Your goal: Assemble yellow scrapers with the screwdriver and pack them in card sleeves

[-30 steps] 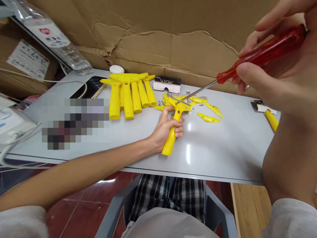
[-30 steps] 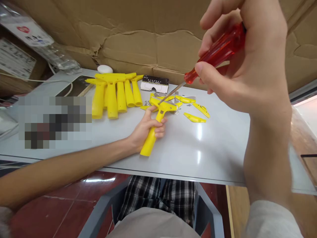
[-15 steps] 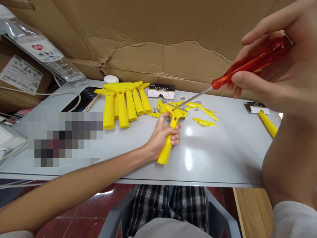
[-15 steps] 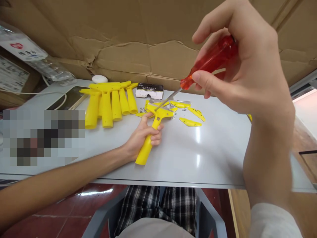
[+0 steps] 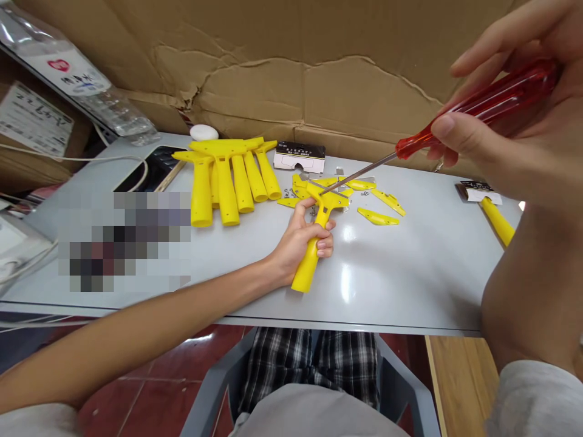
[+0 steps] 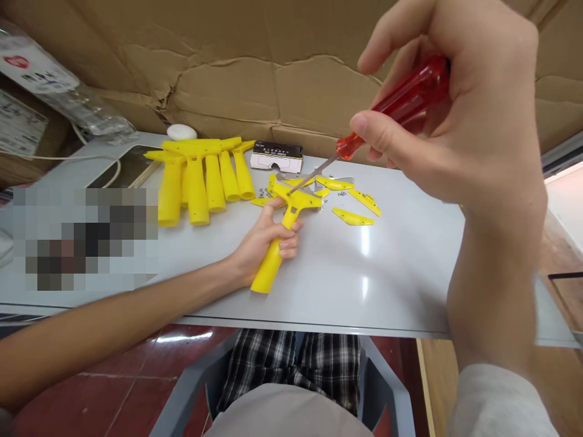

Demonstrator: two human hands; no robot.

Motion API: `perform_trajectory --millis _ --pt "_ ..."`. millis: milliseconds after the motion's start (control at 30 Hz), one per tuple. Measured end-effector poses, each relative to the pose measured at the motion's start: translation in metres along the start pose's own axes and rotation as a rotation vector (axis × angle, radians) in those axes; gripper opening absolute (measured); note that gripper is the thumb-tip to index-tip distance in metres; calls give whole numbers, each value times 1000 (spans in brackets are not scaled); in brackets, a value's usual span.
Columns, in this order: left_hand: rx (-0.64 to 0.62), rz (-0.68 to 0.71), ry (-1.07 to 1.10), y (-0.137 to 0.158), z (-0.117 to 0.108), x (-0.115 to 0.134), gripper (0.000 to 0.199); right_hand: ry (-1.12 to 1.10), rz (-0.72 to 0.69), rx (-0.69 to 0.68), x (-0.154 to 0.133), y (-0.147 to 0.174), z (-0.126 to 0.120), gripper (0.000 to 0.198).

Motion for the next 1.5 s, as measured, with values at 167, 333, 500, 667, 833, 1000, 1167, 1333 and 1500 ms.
perform_trajectory --millis 167,333,500,667,833,1000,1167,1333,1500 --pt "6 -1 1 -1 -1 0 81 31 -121 6 -5 -1 1 50" --pt "-5 0 -9 0 0 0 80 -127 -100 -34 -7 -1 1 58" --pt "6 -9 10 1 0 -1 82 85 -104 11 -8 0 -6 34" --pt "0 -6 4 1 1 0 80 -43 -75 -21 -6 -1 -2 49" --pt "14 -7 12 1 1 0 80 -126 -65 -77 -8 -2 0 49" --pt "8 -1 19 0 -1 -1 79 50 -63 -103 -3 0 -5 29" --pt "4 -3 11 0 -1 -1 80 -146 -71 -147 7 3 -3 69" --pt "9 0 11 0 -1 0 79 -93 0 -115 5 0 -2 49" --pt "21 -7 22 1 0 0 79 5 -67 -102 -2 -1 -2 38"
Point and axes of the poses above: each hand's wrist, its own y-axis away from the middle knuckle, its own z-axis out of the palm, x = y × z, the point moved 6 cm from there along -y, towards the middle knuckle, and after that the axes turned 10 degrees about y, right-handed, at the moved point
